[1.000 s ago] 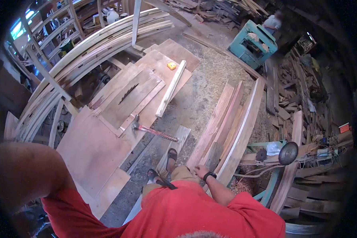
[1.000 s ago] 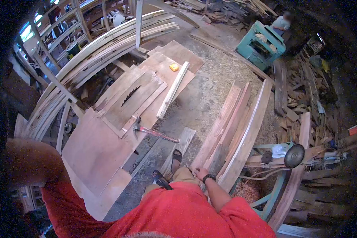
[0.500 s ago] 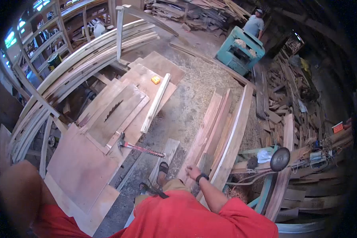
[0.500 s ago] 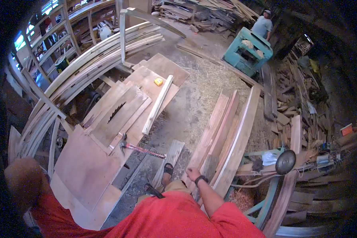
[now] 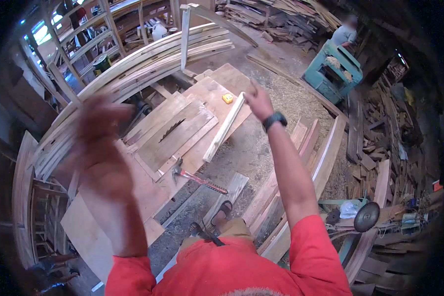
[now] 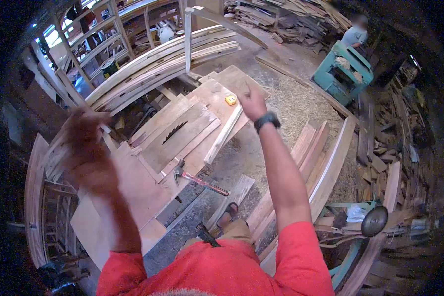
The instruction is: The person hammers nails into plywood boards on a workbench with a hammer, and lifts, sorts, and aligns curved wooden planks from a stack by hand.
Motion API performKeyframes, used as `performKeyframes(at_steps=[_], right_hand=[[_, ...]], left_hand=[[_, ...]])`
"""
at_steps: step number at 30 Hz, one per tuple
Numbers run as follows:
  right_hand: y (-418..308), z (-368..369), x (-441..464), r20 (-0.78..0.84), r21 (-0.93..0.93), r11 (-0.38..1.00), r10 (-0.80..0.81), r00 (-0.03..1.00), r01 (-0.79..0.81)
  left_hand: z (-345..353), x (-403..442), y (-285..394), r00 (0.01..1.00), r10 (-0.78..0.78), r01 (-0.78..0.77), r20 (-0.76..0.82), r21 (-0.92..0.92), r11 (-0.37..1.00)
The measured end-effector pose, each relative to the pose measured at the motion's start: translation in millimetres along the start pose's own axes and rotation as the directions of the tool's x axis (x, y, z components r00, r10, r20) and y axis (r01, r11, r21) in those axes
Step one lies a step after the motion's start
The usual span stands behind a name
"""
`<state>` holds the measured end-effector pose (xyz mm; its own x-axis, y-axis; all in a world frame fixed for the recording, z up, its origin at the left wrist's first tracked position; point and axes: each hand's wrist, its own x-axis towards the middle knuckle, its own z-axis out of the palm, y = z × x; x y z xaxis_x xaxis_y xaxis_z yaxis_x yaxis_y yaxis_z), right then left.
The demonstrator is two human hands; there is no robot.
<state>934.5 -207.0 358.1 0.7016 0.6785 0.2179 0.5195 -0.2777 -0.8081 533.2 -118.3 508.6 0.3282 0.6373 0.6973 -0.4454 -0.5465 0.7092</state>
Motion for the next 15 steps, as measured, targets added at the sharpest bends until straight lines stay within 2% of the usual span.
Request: performKeyframes(at_steps=[1,2,3,4,5,7,10,11,12,14,15], right_hand=[[-10.7,4.0,30.2,0.003,-0.037,0.997,-0.069,0.998,0.069],[-25.1,8.1,52.6,0.009,-0.072,0.988,-0.139,0.990,0.139],[-54.1,7.1,63.0,0.056,-0.065,0.992,-0.101,0.993,0.105],[-83.0,5.2,73.1,0.103,-0.062,0.995,-0.066,0.993,0.072],[-98.1,7.2,89.9,0.107,-0.052,0.995,-0.080,0.991,0.086],[-107.6,14.2,113.0,0.072,-0.292,0.925,-0.231,0.970,0.242],[-100.3,23.6,139.0,0.077,-0.261,0.936,-0.222,0.972,0.235],[-86.6,29.0,134.2,0.033,-0.266,0.933,-0.241,0.970,0.241],[-72.0,30.0,124.8,0.030,-0.271,0.933,-0.236,0.971,0.236],[-34.2,37.5,87.6,0.145,0.019,0.998,-0.068,0.987,0.066],[2.9,50.3,69.1,0.066,0.024,1.000,-0.014,0.998,0.012]], left_hand=[[9.9,-20.6,-28.0,0.977,-0.215,0.215,0.000,-0.006,0.977],[19.6,-50.4,-58.9,0.930,-0.367,0.367,0.005,0.024,0.930],[29.3,-80.2,-89.7,0.860,-0.510,0.509,0.009,0.055,0.859],[40.7,-103.5,-97.6,0.716,-0.696,0.698,-0.047,0.038,0.715],[32.8,-154.7,-146.0,0.662,-0.745,0.749,-0.078,0.084,0.657],[38.5,-216.5,-158.5,0.586,-0.808,0.798,-0.065,0.218,0.562],[26.2,-315.3,-184.9,0.499,-0.862,0.780,0.085,0.390,0.490],[21.3,-336.1,-186.7,0.455,-0.879,0.769,0.141,0.436,0.468],[22.2,-342.9,-185.1,0.452,-0.880,0.769,0.148,0.436,0.468],[20.8,-350.2,-180.5,0.392,-0.909,0.836,0.142,0.358,0.416],[19.7,-346.9,-183.8,0.387,-0.911,0.838,0.145,0.357,0.413]])
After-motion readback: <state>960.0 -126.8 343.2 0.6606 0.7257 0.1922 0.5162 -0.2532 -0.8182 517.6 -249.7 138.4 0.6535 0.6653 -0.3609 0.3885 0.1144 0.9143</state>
